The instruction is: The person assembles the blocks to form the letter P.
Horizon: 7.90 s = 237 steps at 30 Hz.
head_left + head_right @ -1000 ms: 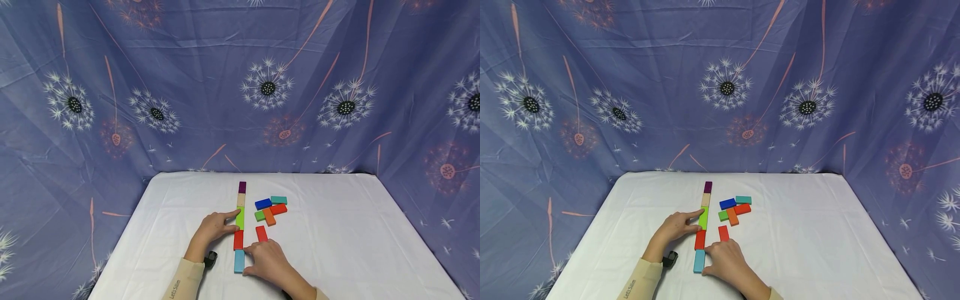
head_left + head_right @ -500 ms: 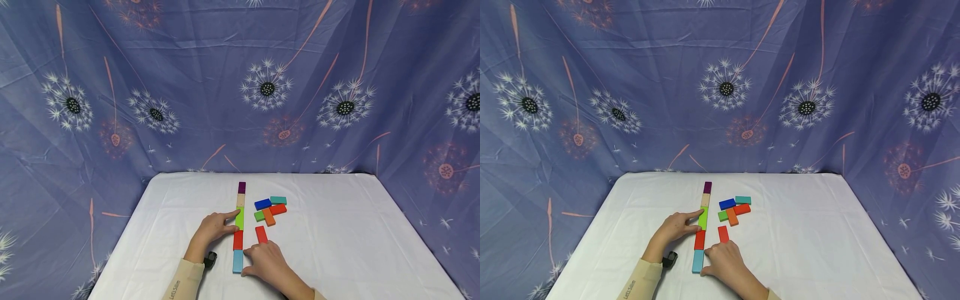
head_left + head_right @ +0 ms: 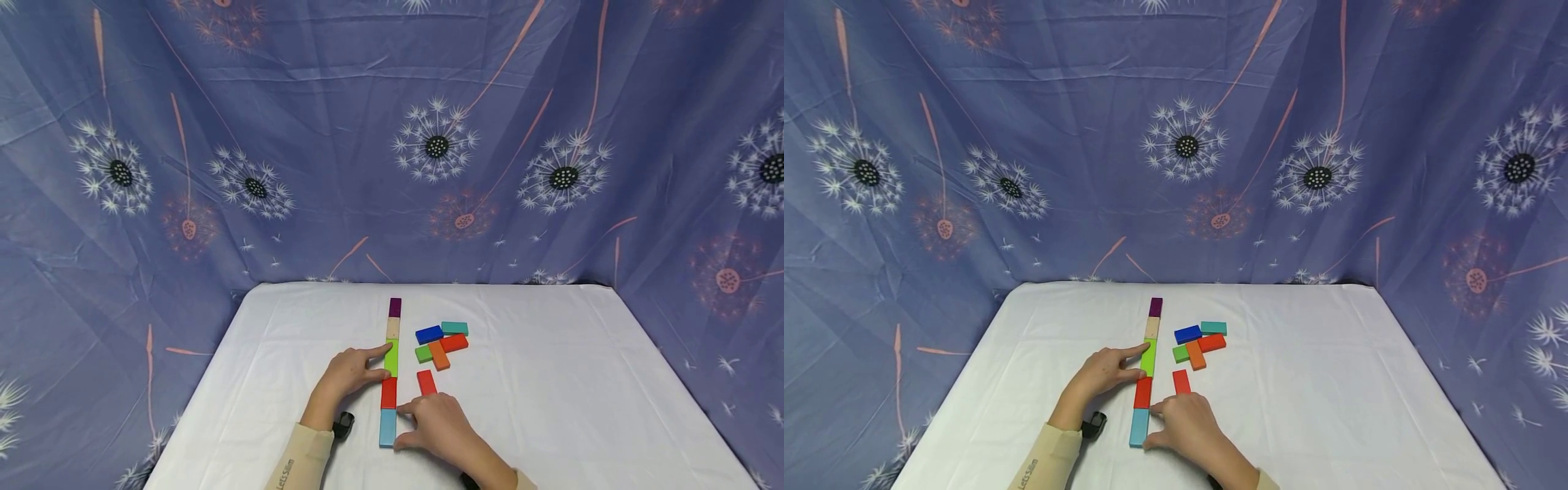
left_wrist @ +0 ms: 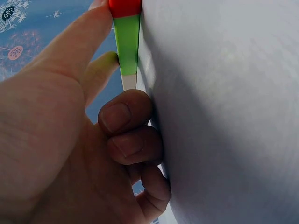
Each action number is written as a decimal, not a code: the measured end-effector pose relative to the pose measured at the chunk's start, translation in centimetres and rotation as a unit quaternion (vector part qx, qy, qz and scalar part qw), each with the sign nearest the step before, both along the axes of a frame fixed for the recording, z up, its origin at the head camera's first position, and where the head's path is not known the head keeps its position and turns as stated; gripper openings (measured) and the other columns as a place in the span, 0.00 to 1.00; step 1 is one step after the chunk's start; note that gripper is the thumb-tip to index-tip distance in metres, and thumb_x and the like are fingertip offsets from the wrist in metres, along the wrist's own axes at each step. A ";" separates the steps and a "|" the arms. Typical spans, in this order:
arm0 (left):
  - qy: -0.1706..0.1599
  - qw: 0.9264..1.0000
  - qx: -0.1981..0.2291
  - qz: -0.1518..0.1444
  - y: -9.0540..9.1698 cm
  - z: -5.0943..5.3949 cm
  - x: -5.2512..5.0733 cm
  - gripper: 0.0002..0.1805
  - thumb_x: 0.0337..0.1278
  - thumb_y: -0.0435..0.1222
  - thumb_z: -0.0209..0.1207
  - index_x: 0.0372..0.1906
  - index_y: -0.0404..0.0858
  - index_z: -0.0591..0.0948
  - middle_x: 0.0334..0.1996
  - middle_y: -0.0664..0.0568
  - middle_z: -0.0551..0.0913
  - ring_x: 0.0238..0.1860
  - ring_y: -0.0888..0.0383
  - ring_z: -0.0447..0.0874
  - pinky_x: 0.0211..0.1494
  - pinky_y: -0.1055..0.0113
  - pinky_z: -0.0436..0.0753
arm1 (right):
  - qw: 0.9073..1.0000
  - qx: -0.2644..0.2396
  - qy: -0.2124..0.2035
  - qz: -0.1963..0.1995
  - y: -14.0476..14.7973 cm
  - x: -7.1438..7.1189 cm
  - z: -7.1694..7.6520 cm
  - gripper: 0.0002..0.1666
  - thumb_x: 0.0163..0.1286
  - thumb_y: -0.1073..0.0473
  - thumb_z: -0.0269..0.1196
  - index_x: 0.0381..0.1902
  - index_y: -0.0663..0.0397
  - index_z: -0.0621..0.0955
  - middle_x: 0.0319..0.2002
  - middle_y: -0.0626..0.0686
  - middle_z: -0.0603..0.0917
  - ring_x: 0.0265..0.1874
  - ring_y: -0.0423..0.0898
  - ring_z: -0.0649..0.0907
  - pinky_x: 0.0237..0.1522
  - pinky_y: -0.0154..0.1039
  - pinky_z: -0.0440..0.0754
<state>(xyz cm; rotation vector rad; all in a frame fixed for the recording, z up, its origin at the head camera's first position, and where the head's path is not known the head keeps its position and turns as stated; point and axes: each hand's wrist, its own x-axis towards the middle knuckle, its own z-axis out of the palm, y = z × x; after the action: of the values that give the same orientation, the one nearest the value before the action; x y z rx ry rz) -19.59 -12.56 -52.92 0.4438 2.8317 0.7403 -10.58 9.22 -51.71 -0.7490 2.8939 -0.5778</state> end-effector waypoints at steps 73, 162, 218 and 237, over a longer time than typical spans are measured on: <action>-0.015 1.000 0.003 0.004 0.0 -0.4 -0.1 0.37 0.58 0.58 0.72 0.74 0.61 0.78 0.36 0.45 0.88 0.43 0.52 0.83 0.48 0.53 0.84 | 0.954 -0.163 -0.138 -0.212 8.6 -16.6 -2.4 0.20 0.67 0.52 0.75 0.56 0.43 0.91 0.65 0.61 0.85 0.68 0.63 0.79 0.70 0.63 0.74; -0.002 1.000 0.004 0.000 0.0 -0.1 0.2 0.36 0.59 0.58 0.72 0.73 0.60 0.79 0.49 0.39 0.91 0.42 0.53 0.84 0.48 0.53 0.85 | 0.957 -0.176 -0.090 -0.210 5.5 -23.6 -2.4 0.21 0.65 0.48 0.77 0.52 0.52 0.92 0.32 0.53 0.89 0.31 0.47 0.78 0.33 0.38 0.72; -0.004 1.000 0.005 -0.002 -0.3 -0.5 0.0 0.37 0.58 0.59 0.72 0.73 0.62 0.79 0.42 0.44 0.90 0.39 0.56 0.79 0.46 0.55 0.82 | 0.926 -0.266 -0.117 -0.240 12.4 -19.0 -0.1 0.32 0.70 0.49 0.73 0.70 0.48 0.82 0.15 0.44 0.59 0.18 0.45 0.59 0.24 0.40 0.61; 0.002 1.000 0.006 -0.008 -0.2 -0.4 0.0 0.36 0.58 0.58 0.72 0.73 0.60 0.79 0.34 0.44 0.88 0.37 0.56 0.78 0.44 0.56 0.81 | 0.910 -0.304 -0.148 -0.238 15.2 -16.2 -2.2 0.34 0.70 0.50 0.73 0.73 0.48 0.80 0.16 0.42 0.60 0.18 0.41 0.60 0.26 0.37 0.63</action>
<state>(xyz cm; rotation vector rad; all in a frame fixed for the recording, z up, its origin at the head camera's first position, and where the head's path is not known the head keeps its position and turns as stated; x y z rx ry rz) -19.59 -12.77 -53.37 0.4710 2.8249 0.7547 -26.80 24.39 -53.88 0.0462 2.5895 -1.5375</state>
